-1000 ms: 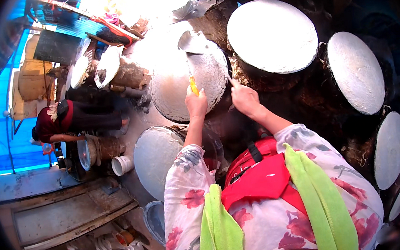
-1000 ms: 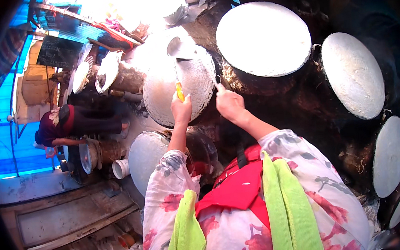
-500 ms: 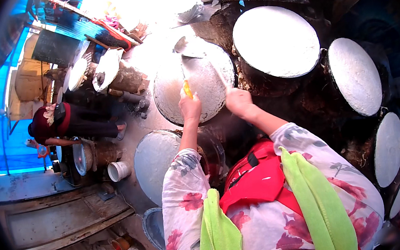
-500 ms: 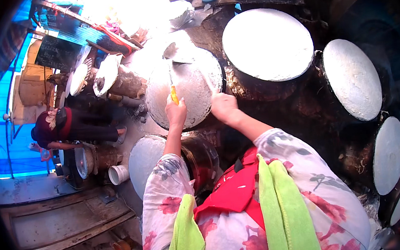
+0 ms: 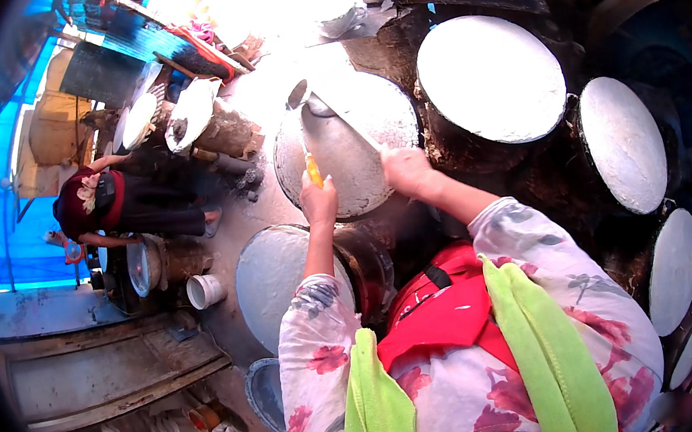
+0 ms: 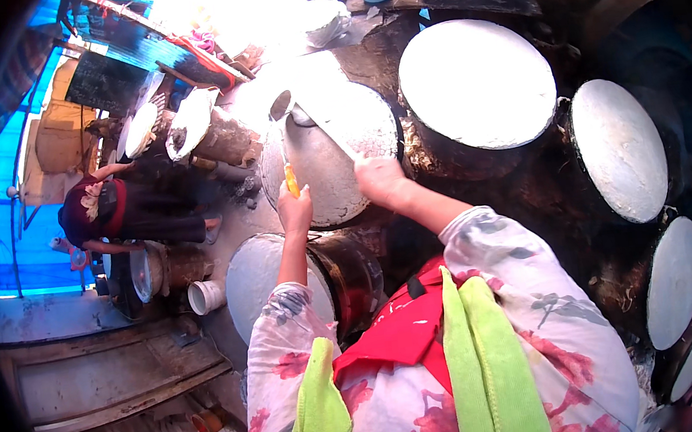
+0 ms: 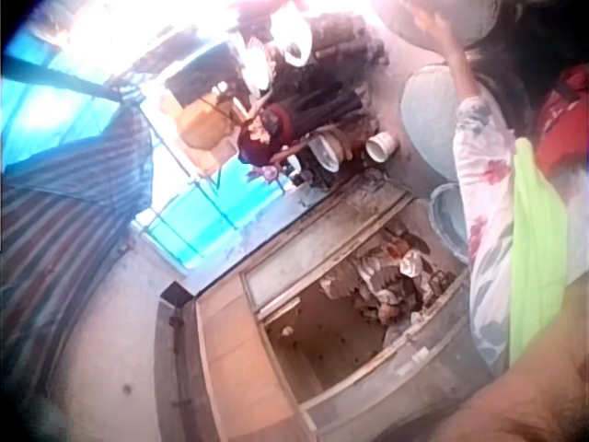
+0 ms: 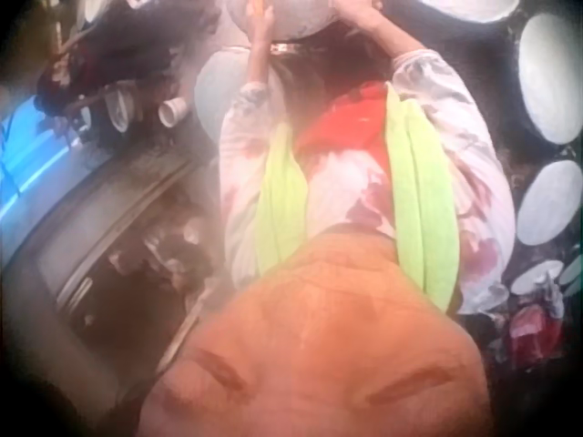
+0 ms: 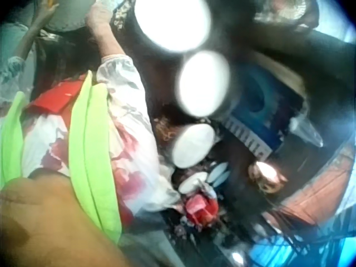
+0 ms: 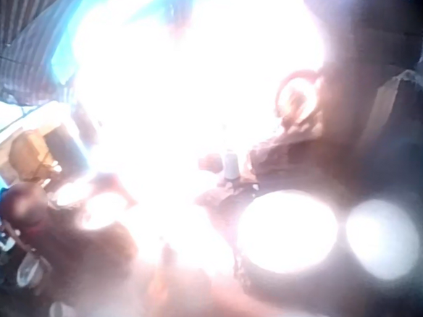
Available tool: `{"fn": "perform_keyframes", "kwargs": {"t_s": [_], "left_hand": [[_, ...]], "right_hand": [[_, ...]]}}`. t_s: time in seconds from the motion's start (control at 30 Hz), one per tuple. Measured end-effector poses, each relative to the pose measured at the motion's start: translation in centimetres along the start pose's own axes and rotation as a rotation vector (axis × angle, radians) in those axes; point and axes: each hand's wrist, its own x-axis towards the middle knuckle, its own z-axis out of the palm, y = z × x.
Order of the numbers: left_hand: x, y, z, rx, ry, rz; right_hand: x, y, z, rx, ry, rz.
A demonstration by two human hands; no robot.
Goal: The person prepares thin flatbreads by pouring batter from a ladle onto multiple circular hot plates and spreading it into thin layers using a stick, then lifting and stacking the cooked bread.
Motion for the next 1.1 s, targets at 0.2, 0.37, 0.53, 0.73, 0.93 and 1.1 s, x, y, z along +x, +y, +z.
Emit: {"fn": "perform_keyframes", "kwargs": {"t_s": [0.2,0.37,0.53,0.73,0.93,1.1], "left_hand": [[-0.4,-0.4,-1.0,-0.040,0.030,-0.027],[-0.9,-2.4,-1.4,-0.082,0.042,-0.033],[-1.4,-3.2,-2.5,-0.075,0.046,-0.056],[-2.6,-4.6,-2.5,-0.204,0.013,-0.141],[-3.5,-5.0,-3.2,-0.345,-0.001,-0.266],[-4.7,-5.0,-3.8,-0.349,-0.048,-0.301]], "right_hand": [[1.1,2.4,1.8,-0.048,-0.002,0.076],[1.8,0.6,-1.0,-0.004,-0.047,-0.066],[3.9,3.8,0.9,-0.069,-0.037,-0.042],[3.9,1.0,-0.7,0.003,-0.068,-0.130],[5.0,1.0,2.6,-0.099,-0.123,-0.084],[5.4,0.4,0.1,-0.031,-0.066,-0.176]]}}
